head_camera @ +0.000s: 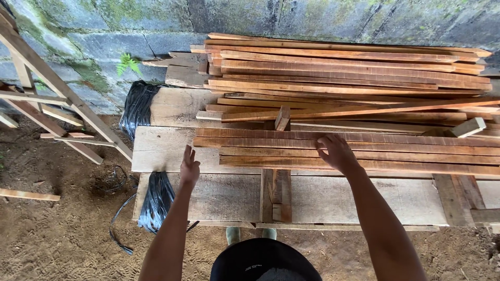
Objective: Organizing and stacking long wooden slats on a workshop workbench.
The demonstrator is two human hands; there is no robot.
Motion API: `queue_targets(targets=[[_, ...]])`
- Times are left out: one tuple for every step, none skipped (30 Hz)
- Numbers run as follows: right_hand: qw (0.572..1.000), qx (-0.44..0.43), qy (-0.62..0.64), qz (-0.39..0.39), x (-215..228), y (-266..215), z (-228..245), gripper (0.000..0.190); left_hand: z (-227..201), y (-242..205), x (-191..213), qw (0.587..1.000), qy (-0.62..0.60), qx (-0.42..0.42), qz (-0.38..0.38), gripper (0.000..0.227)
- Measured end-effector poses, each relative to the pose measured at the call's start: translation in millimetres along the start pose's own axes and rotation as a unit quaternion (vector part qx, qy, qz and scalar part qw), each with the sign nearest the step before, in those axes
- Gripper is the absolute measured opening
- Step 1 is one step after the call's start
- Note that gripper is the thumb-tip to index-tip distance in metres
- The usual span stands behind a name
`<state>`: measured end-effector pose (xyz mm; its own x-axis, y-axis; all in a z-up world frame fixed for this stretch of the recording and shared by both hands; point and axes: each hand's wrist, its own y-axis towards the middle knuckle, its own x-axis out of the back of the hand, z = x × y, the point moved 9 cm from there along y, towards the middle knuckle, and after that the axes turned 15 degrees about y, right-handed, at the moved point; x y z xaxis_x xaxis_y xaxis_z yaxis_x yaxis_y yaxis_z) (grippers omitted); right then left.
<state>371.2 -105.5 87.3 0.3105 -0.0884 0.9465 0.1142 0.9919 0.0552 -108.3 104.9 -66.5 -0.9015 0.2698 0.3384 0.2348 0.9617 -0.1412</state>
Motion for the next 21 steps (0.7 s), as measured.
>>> queue_targets(targets=[[1.0, 0.0, 0.001, 0.0, -2, 1, -2, 0.038, -2, 4, -2, 1.0, 0.001, 0.0, 0.0, 0.092], [1.0, 0.011, 0.003, -0.006, -3, 2, -1, 0.036, -6, 9, -5, 1.0, -0.028, -0.013, 0.002, 0.092], [1.0, 0.023, 0.004, -0.014, -2, 4, -1, 0.035, -11, 14, -8, 0.998, -0.056, -0.027, 0.004, 0.092], [1.0, 0.023, 0.004, -0.015, -2, 7, -2, 0.035, -18, 13, -6, 0.998, -0.056, -0.028, 0.003, 0.092], [1.0, 0.023, 0.009, -0.004, -4, 8, -3, 0.034, -24, 11, -6, 0.998, -0.056, -0.024, 0.005, 0.09], [1.0, 0.023, 0.014, 0.006, -6, 8, -5, 0.033, -30, 9, -6, 0.998, -0.055, -0.021, 0.007, 0.088], [1.0, 0.022, 0.013, 0.005, -9, 10, -11, 0.033, -27, 8, -5, 0.998, -0.056, -0.022, 0.008, 0.088], [1.0, 0.024, 0.01, 0.013, -13, 11, -15, 0.034, -25, 8, -5, 0.999, -0.04, -0.023, 0.009, 0.089], [0.999, 0.025, 0.007, 0.022, -18, 12, -20, 0.034, -23, 7, -4, 0.999, -0.025, -0.023, 0.01, 0.09], [0.999, 0.024, 0.006, 0.021, -20, 15, -23, 0.034, -35, 6, -6, 0.999, -0.025, -0.024, 0.011, 0.09], [0.999, 0.024, -0.008, 0.032, -24, 16, -26, 0.033, -45, 4, -7, 0.999, -0.03, -0.019, 0.011, 0.093], [0.999, 0.024, -0.022, 0.043, -29, 18, -29, 0.032, -56, 2, -8, 0.999, -0.035, -0.015, 0.01, 0.096], [0.999, 0.025, -0.021, 0.044, -33, 21, -35, 0.032, -56, 1, -7, 0.999, -0.035, -0.014, 0.01, 0.096], [0.998, 0.028, -0.039, 0.051, -39, 24, -41, 0.035, -56, 1, -5, 1.0, -0.014, -0.01, 0.008, 0.095], [0.996, 0.032, -0.056, 0.058, -45, 27, -46, 0.038, -55, 0, -2, 1.0, 0.007, -0.005, 0.005, 0.095], [0.996, 0.032, -0.055, 0.058, -47, 31, -49, 0.038, -52, 2, -3, 1.0, 0.008, -0.005, 0.005, 0.095], [0.995, 0.033, -0.06, 0.074, -52, 34, -51, 0.039, -49, 2, -3, 1.0, 0.012, 0.001, 0.003, 0.095], [0.993, 0.034, -0.066, 0.09, -57, 36, -54, 0.04, -46, 3, -4, 1.0, 0.016, 0.007, 0.001, 0.095], [0.993, 0.036, -0.065, 0.091, -51, 37, -48, 0.04, -42, 3, -3, 1.0, 0.016, 0.008, 0.0, 0.095], [0.991, 0.034, -0.073, 0.103, -47, 36, -42, 0.042, -39, 3, -3, 0.998, 0.055, 0.011, 0.005, 0.094], [0.99, 0.034, -0.082, 0.114, -42, 38, -36, 0.043, -36, 4, -2, 0.996, 0.093, 0.012, 0.01, 0.093]])
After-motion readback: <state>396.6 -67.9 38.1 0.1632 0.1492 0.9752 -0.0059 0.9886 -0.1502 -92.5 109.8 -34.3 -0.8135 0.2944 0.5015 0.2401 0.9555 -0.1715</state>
